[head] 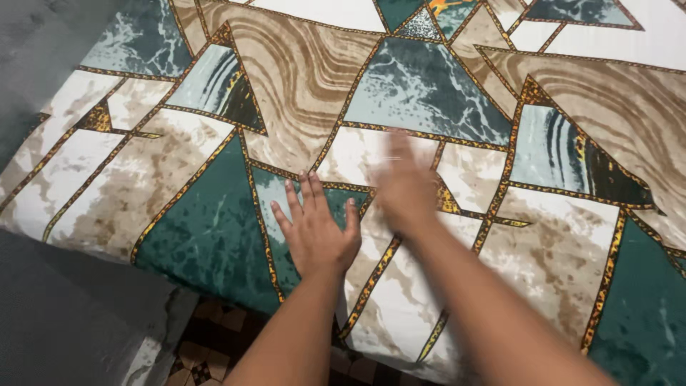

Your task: The person smooths a patterned bedspread on a bed using both hands. They repeatedly pat, press, and rub the fabric to flatten it, moving systematically across the surface and along the edges.

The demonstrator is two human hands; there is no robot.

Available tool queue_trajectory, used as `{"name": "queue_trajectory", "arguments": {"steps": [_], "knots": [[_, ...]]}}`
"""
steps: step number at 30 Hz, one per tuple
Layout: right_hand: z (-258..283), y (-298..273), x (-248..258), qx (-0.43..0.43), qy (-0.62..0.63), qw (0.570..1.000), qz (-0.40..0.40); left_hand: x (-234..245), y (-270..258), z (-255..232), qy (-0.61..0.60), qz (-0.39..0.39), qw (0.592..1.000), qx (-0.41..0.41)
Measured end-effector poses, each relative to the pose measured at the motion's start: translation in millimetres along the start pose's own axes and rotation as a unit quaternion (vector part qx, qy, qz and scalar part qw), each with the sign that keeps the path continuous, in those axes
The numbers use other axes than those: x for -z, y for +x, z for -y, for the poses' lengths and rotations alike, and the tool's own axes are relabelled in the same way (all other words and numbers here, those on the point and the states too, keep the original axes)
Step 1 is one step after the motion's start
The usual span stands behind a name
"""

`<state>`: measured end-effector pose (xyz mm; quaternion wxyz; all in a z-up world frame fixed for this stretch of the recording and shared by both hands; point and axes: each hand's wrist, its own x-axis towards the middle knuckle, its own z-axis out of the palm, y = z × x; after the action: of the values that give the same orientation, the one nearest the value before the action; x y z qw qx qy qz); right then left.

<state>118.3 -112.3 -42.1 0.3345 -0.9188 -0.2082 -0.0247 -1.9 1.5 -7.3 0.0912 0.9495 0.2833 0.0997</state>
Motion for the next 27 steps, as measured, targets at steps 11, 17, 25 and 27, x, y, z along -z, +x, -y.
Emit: {"name": "queue_trajectory", "arguments": {"steps": [11,17,25,27], "knots": [[-45.5,14.3,57.7,-0.004,-0.182,0.983,0.017,-3.9,0.8,-0.2,-0.004,-0.024,1.000,-0.006],[-120.1,-22.5,121.4,-0.088,-0.210,0.974,0.011,-6.1,1.2,0.6,0.000,-0.009,1.000,-0.005],[-150.5,-63.7,142.9,-0.133,-0.242,0.960,-0.051,2.6,3.6,-6.7,0.003,0.015,0.999,0.033],[-150.2,-62.9,141.3,-0.139,-0.234,0.960,-0.057,0.3,12.1,-21.4,-0.010,0.028,0.997,0.075]]}}
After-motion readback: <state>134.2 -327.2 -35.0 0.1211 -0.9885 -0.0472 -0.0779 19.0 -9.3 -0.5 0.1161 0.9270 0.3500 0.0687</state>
